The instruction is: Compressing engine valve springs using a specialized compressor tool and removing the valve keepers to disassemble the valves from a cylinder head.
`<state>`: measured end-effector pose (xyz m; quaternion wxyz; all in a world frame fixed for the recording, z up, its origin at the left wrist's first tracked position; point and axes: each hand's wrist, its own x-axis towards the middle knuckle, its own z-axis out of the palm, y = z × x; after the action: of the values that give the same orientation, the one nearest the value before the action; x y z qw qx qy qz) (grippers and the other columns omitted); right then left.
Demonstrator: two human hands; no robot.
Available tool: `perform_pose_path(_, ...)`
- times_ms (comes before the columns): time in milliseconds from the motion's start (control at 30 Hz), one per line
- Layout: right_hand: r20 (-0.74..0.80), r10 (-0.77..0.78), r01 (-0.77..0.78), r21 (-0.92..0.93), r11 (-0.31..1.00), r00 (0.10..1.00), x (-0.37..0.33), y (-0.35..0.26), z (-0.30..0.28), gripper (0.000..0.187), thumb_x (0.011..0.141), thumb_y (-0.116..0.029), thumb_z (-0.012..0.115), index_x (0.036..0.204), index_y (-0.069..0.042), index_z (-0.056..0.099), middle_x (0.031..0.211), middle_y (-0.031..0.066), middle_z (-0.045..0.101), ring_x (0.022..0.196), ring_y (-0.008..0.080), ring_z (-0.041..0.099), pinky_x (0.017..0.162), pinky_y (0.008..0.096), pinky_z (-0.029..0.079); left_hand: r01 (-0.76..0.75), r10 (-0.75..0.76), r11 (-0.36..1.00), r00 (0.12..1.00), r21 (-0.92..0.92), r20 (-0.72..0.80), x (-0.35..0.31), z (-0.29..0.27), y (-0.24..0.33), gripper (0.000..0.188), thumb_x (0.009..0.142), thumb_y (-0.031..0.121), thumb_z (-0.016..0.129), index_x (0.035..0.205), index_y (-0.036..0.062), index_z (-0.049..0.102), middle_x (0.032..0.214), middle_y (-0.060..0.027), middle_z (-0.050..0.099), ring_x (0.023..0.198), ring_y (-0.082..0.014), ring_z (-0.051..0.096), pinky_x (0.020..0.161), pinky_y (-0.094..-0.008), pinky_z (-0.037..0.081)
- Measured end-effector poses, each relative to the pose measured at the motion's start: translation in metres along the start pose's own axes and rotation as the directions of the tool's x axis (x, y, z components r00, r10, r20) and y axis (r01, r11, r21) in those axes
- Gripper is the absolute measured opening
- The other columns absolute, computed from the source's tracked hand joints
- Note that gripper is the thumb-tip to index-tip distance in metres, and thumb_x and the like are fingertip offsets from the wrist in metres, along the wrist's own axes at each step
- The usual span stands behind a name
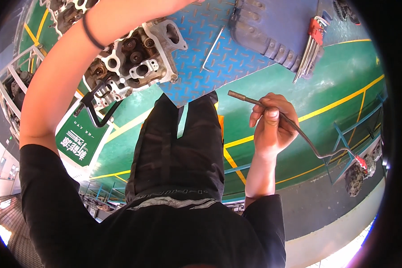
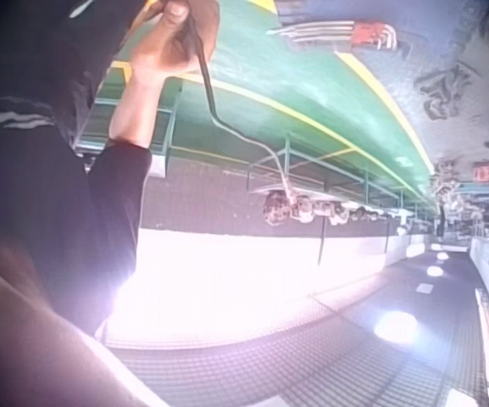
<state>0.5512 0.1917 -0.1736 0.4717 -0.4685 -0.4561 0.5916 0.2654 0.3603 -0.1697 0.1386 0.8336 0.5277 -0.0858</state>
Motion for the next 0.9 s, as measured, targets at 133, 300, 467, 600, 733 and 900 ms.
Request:
perform_pose_path(133, 0.011, 0.003, -0.002, -0.024, 1.0, 1.0, -0.006, 0.0, 0.01, 0.02, 0.103, -0.011, 0.062, 0.104, 0.009, 0.064, 0.085, 0.0184, 0.065, 0.059, 0.0169, 0.059, 0.05, 0.0276, 0.047, -0.121, 0.008, 0.947, 0.935, -0.298, -0.354, -0.057, -0.027, -0.024, 0.02, 0.08, 0.011, 0.08, 0.081, 0.0022, 0.062, 0.079, -0.0111, 0.064, 0.078, -0.0263, 0.063, 0.072, -0.0373, 0.051)
perform_pose_path(300, 0.068, -0.022, 0.027, -0.084, 0.996, 0.997, 0.002, -0.003, 0.039, 0.023, 0.103, -0.014, 0.064, 0.105, 0.009, 0.065, 0.083, 0.0184, 0.064, 0.059, 0.0175, 0.059, 0.048, 0.0276, 0.047, 0.071, -0.514, 0.673, 0.76, -0.736, -0.397, -0.199, -0.023, -0.051, 0.008, 0.091, 0.006, 0.073, 0.089, -0.0009, 0.07, 0.097, -0.005, 0.071, 0.085, -0.0122, 0.063, 0.07, -0.024, 0.049)
perform_pose_path(467, 0.251, -0.078, 0.124, -0.169, 0.978, 0.965, 0.022, -0.004, 0.098, 0.029, 0.104, -0.019, 0.063, 0.106, 0.01, 0.064, 0.079, 0.0166, 0.06, 0.062, 0.0183, 0.057, 0.045, 0.0261, 0.044, 0.319, -0.879, 0.364, 0.428, -0.875, -0.21, -0.312, 0.037, -0.031, 0.022, 0.101, 0.015, 0.068, 0.115, -0.0024, 0.068, 0.106, -0.007, 0.072, 0.093, -0.0116, 0.062, 0.085, -0.0245, 0.048)
perform_pose_path(600, 0.448, -0.098, 0.2, -0.187, 0.962, 0.889, 0.042, 0.007, 0.157, 0.028, 0.103, -0.019, 0.063, 0.106, 0.008, 0.064, 0.082, 0.017, 0.061, 0.062, 0.0178, 0.057, 0.048, 0.0261, 0.044, 0.363, -0.87, 0.353, 0.467, -0.862, -0.16, -0.343, 0.096, 0.029, 0.03, 0.104, 0.016, 0.06, 0.127, -0.0035, 0.058, 0.113, -0.0115, 0.068, 0.097, -0.0158, 0.063, 0.087, -0.0295, 0.05)
perform_pose_path(733, 0.575, -0.088, 0.266, -0.233, 0.935, 0.814, 0.061, 0.026, 0.202, 0.025, 0.103, -0.017, 0.063, 0.105, 0.007, 0.064, 0.082, 0.0157, 0.062, 0.061, 0.0167, 0.055, 0.05, 0.0265, 0.043, 0.311, -0.877, 0.122, 0.479, -0.942, 0.045, -0.352, 0.121, 0.051, 0.034, 0.104, 0.026, 0.063, 0.122, -0.0028, 0.062, 0.094, -0.0174, 0.068, 0.077, -0.0301, 0.068, 0.071, -0.0362, 0.054)
perform_pose_path(900, 0.674, -0.022, 0.258, -0.253, 0.932, 0.738, 0.087, 0.043, 0.24, 0.017, 0.097, -0.008, 0.067, 0.099, 0.009, 0.068, 0.086, 0.0178, 0.067, 0.066, 0.0189, 0.06, 0.056, 0.0264, 0.045, 0.424, -0.818, 0.34, 0.573, -0.839, -0.041, -0.34, 0.121, 0.035, 0.043, 0.085, 0.04, 0.08, 0.098, 0.0037, 0.061, 0.083, -0.0102, 0.065, 0.059, -0.028, 0.063, 0.051, -0.0365, 0.05)
